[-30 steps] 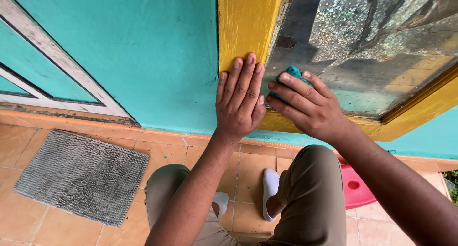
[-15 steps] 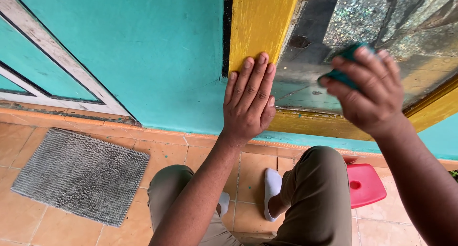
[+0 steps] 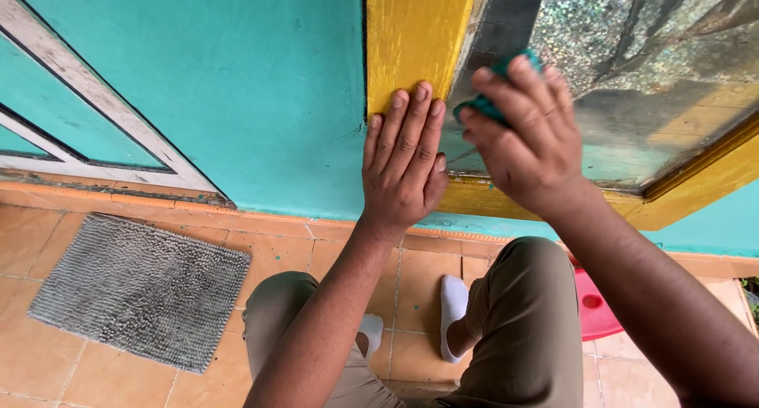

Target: The person wipes a glass window pane using a blue cloth. They hold the yellow window frame with one hand while scrubbing the glass with the other, focusing on the lower section of the pane.

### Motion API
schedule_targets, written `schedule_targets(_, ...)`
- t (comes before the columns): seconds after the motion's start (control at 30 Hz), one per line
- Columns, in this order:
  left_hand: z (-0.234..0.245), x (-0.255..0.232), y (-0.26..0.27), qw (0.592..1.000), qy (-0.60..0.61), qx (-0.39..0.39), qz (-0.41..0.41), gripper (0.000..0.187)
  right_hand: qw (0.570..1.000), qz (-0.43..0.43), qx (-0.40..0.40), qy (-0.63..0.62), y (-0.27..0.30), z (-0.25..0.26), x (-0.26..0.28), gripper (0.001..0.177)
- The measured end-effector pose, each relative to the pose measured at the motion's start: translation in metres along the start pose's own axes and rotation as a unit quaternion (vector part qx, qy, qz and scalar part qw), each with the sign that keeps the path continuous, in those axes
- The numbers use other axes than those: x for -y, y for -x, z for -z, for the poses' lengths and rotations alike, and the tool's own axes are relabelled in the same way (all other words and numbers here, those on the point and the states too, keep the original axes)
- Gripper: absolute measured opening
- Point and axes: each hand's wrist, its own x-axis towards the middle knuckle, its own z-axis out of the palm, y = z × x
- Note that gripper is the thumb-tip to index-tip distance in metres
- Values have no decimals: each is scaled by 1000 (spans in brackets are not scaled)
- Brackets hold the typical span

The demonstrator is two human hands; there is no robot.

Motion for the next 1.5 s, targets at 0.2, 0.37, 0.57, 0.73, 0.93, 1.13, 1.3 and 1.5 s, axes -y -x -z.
schedule_targets(0.2,0,-2,0,1000,-6,6,5,50,998,28,48,-29,19,10,8,27)
schedule_targets(0.37,-15,-1,-4,998,-9,-69,-11,50,1000,16,19,-15,59,8,5,20)
schedule_targets(0.57,-8,-3,-2,997,-2,-76,-8,51,999,28,-16,20,76,26,-25,10)
schedule_targets(0.73,2,-4,-1,1000,20,-1,6,51,998,-1,-33,53,39,42,-46,28)
schedule_targets(0.93,7,1,-2,1000,10,-1,-12,50,995,-38,-95,1,-37,34,-25,32)
schedule_targets(1.13,1,3,1,1000,13,5,-14,50,992,-84,-92,-4,-14,9,-6,19)
schedule_targets(1.3,-9,-1,-4,997,-35,-65,-4,48,994,-102,-28,-4,12,8,9,16)
schedule_targets(1.5,-11,4,-10,995,-65,-77,-16,47,988,-149,-47,2,72,4,4,26)
